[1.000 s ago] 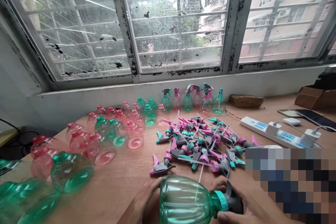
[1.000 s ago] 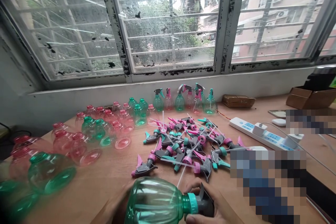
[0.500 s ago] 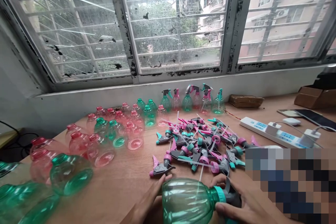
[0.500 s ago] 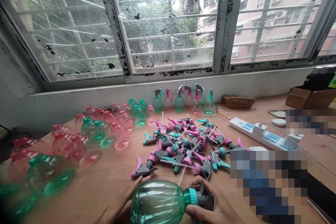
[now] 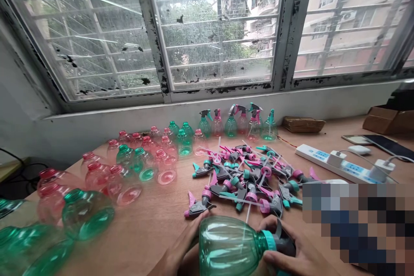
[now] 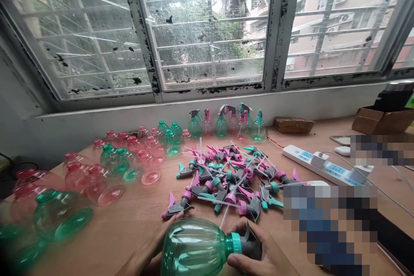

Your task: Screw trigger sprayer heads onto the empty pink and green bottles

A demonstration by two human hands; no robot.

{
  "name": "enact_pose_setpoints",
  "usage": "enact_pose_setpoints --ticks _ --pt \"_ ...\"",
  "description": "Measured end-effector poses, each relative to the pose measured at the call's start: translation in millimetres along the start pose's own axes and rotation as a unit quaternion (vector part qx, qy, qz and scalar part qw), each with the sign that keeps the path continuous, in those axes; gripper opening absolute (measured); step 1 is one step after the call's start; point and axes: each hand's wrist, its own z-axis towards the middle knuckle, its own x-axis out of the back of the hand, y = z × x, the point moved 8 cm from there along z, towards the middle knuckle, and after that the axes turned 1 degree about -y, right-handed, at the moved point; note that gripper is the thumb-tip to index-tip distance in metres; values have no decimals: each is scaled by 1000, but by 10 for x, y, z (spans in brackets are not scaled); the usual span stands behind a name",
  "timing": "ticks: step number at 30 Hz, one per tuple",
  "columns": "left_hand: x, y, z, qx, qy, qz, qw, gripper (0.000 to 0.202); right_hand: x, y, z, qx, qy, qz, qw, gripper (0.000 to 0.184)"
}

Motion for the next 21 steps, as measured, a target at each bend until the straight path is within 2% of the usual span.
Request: enact_pose_setpoints --ticks 3,8,12,17,21 --pt "20 157 -57 -7 -1 49 999 111 6 -32 -11 6 5 3 1000 59" --pt "11 307 -122 -33 -1 68 997 114 7 -54 -36 9 26 20 999 60" --pt "66 362 -129 -35 13 82 996 107 42 -69 -44 22 52 6 998 59" --pt "75 386 -99 -32 8 59 998 98 44 -7 -36 25 30 -18 999 57" --pt "-40 393 -149 -45 2 -11 999 87 77 53 -44 16 45 -7 999 59"
